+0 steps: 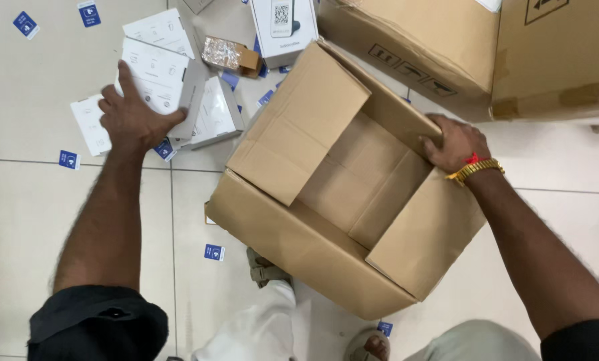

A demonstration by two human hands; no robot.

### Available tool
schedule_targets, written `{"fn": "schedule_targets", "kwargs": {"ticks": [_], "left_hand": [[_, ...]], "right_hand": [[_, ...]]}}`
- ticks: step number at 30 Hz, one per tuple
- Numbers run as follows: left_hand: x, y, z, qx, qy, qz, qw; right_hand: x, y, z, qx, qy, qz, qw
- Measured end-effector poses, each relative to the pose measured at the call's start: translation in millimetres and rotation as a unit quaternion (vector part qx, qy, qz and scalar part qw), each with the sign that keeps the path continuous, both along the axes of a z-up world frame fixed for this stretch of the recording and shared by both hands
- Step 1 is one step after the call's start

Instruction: The person packs several white boxes into a larger cardboard box, then gathers small blue cards and a smaller brown box from the floor to add them to the shipment.

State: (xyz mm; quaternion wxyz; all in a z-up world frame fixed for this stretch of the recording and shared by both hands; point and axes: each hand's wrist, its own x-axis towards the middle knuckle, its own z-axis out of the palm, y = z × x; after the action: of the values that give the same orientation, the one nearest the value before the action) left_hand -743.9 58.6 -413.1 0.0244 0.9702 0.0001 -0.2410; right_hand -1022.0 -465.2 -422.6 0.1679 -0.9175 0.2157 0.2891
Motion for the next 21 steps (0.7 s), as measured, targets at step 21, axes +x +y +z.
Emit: {"fn": "schedule_targets", "kwargs": {"ticks": [21], "left_hand": [[-270.2, -201.1, 45.3, -0.368, 0.239, -0.088, 0.894]], "right_hand": [[-153.7, 10.3, 178.3, -0.095, 0.17, 0.258, 0.946]]}}
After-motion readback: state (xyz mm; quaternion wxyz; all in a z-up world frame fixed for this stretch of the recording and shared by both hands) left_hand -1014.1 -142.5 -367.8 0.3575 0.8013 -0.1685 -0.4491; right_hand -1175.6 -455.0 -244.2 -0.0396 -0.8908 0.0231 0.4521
